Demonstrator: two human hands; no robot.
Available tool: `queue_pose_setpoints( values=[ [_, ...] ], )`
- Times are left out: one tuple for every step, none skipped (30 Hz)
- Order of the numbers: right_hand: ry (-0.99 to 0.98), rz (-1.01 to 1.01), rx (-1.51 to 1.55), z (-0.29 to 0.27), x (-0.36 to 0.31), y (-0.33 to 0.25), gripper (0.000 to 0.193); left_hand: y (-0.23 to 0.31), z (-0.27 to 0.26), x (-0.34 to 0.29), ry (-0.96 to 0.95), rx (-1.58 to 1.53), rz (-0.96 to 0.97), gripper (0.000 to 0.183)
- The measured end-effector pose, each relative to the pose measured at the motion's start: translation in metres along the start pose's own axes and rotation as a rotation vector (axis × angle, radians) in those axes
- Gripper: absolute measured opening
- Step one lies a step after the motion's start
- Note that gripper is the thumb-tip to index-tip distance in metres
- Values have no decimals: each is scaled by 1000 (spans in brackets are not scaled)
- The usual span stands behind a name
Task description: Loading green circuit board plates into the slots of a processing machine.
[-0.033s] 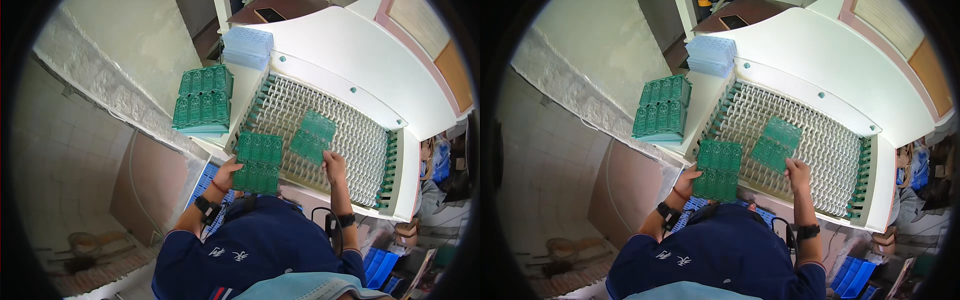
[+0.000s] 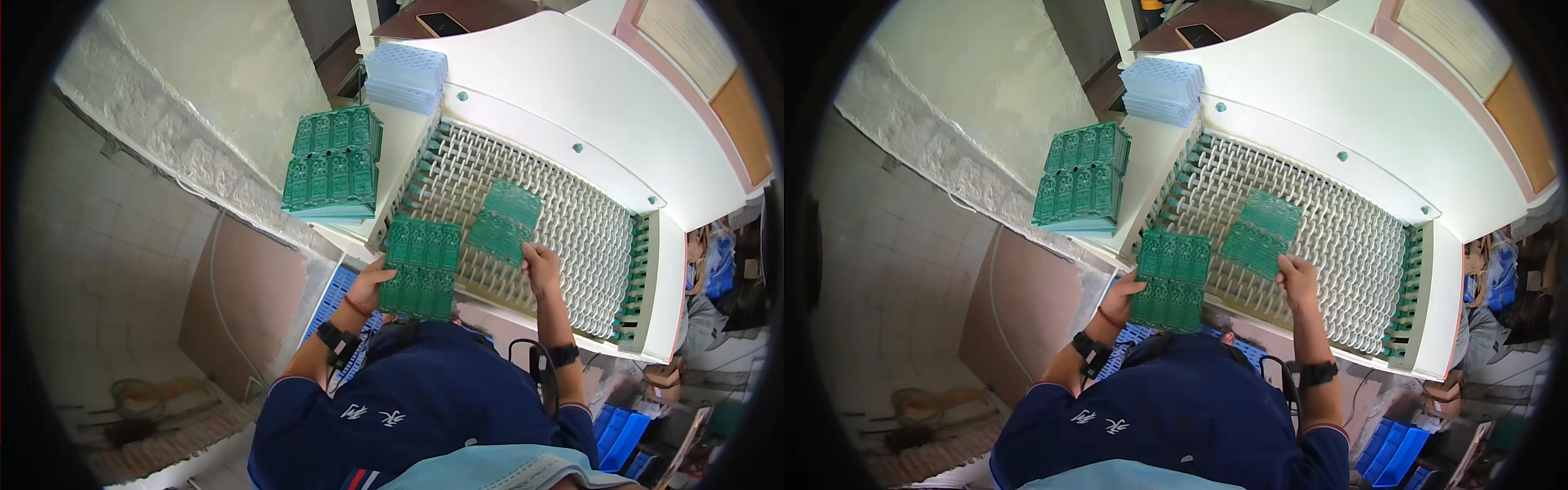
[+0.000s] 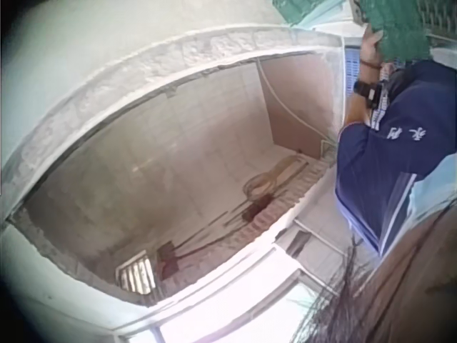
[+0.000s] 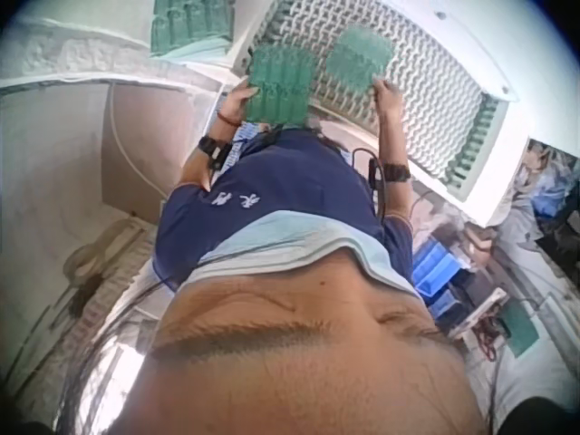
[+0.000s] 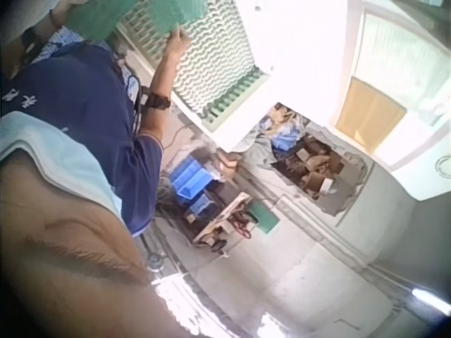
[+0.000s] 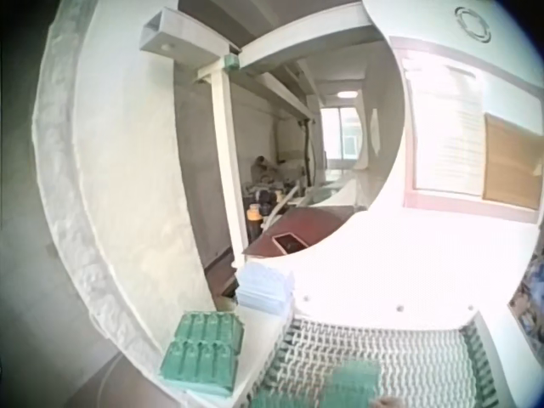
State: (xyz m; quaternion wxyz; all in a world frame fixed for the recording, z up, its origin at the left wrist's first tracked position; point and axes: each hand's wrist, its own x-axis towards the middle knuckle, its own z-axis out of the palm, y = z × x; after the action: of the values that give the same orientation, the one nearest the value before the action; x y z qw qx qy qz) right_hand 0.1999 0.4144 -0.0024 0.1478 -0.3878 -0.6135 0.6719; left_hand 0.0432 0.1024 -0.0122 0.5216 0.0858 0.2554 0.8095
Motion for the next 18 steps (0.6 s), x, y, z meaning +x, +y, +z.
queue_pose_setpoints(
  values=[
    [-50, 5, 25, 12, 8, 2, 20, -1, 0, -1, -1, -4, -1, 55],
    [-106, 10, 50, 27, 16, 3, 20, -1, -2, -4, 13, 12, 2, 53],
    [-106, 11, 48, 41, 22, 2, 20, -1, -1, -5, 25, 29, 2, 52],
    [-140, 25, 70, 54, 27, 2, 21, 0, 0, -4, 25, 27, 0, 52],
    [-181, 40, 89, 65, 29, 2, 22, 0, 2, -4, 49, 57, 6, 50],
    [-184, 41, 86, 72, 29, 3, 22, 0, 4, -3, 73, 88, 9, 49],
    [-195, 42, 4, 77, 28, 4, 23, -1, 2, -1, 74, 85, 9, 49],
    [-211, 42, -79, 81, 29, 4, 23, -2, 0, 1, 97, 118, 17, 48],
    [-243, -17, -195, 78, 27, 4, 23, -2, -1, 4, 119, 151, 23, 47],
    [-244, -15, -197, 75, 22, 5, 23, -2, -3, 7, 121, 149, 24, 47],
    [-230, 4, -217, 72, 11, -3, 22, -2, -2, 10, 141, 193, 16, 47],
    [-216, 25, -232, 68, -1, -7, 21, -3, 0, 11, 163, 241, 5, 47],
    [-219, 33, -233, 65, -11, -8, 21, -4, 1, 14, 170, 237, 1, 47],
    [-341, 14, -180, 61, -22, -8, 20, -4, 3, 20, 176, 250, -4, 47],
    [-462, -7, -125, 58, -30, -6, 19, -5, 5, 24, 182, 265, -11, 47],
    [-449, -7, -119, 56, -36, -3, 19, -8, 5, 27, 173, 268, -21, 47],
    [-472, 9, -107, 54, -39, -1, 19, -9, 6, 32, 187, 262, -26, 46],
    [-495, 25, -95, 51, -40, 0, 19, -11, 7, 36, 202, 257, -30, 45]
  ],
)
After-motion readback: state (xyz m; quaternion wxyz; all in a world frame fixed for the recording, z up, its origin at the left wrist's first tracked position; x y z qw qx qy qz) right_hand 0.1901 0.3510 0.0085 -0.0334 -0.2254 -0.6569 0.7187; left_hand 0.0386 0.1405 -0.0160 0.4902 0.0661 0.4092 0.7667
